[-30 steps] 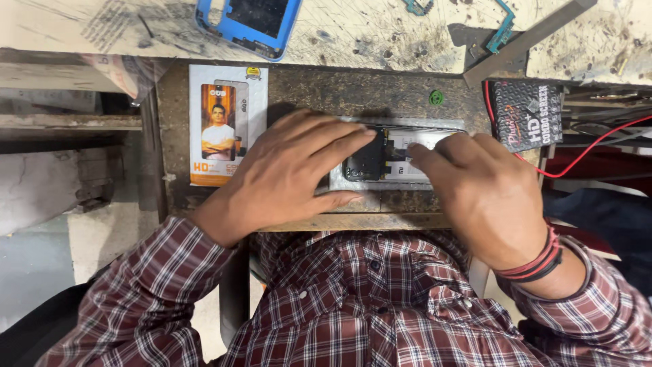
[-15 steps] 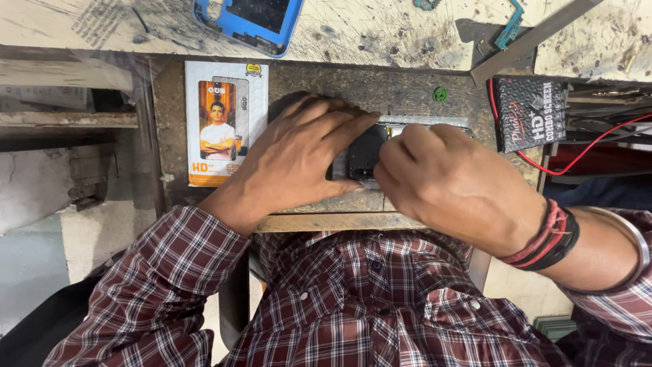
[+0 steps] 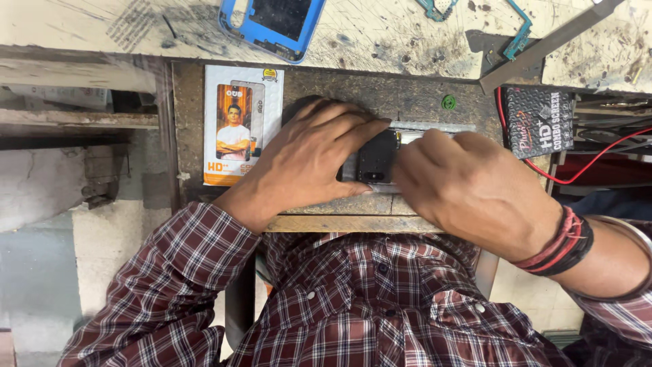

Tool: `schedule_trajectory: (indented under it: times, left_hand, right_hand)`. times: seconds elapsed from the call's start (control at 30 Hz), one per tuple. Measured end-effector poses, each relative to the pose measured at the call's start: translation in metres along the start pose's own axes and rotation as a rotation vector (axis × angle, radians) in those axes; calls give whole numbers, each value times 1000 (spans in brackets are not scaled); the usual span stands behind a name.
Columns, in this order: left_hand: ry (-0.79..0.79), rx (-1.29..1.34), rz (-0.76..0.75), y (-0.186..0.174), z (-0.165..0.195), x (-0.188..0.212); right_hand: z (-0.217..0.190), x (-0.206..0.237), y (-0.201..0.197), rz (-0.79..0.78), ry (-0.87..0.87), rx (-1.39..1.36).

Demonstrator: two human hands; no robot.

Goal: The person uses a small blue plastic pry tool to carefully lift and separate the battery from the back housing of a disassembled smartphone. They repeatedly work along the edges and corners to release adhesive, then lift and reposition the battery within the chassis.

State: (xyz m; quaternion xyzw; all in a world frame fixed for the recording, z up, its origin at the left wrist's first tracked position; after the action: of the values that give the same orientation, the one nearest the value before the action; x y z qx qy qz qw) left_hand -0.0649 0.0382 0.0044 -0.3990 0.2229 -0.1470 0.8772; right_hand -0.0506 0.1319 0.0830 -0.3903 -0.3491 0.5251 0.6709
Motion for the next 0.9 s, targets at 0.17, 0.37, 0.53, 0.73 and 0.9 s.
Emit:
schedule_trajectory:
  times: [0.17, 0.37, 0.53, 0.73, 0.9]
  left_hand:
    - [1, -19, 12, 4, -1, -2]
    - [-2, -32, -8, 4, -2, -2]
    - [-29, -20, -20, 5, -3, -1]
    - [5, -21, -3, 1, -1, -2]
    - [0, -8, -8, -2, 2, -4]
  right_hand:
    - [7, 9, 19, -234, 82, -65]
    - [9, 10, 16, -186, 119, -73]
    - [9, 11, 1, 52, 106, -147]
    - [13, 8, -3, 27, 121, -170]
    - [15, 5, 8, -170, 143, -174]
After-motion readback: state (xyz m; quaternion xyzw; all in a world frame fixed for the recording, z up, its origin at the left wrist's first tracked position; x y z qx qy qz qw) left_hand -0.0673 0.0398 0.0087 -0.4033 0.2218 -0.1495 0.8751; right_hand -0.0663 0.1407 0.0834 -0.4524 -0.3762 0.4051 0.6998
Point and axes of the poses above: each hand's wrist, its own x-axis away from the middle knuckle, its own y-axis out of the palm, z = x × y, the point moved 9 cm from there along -x, towards the middle knuckle, and after that the axes turned 10 degrees about z, right-handed, at the moved point
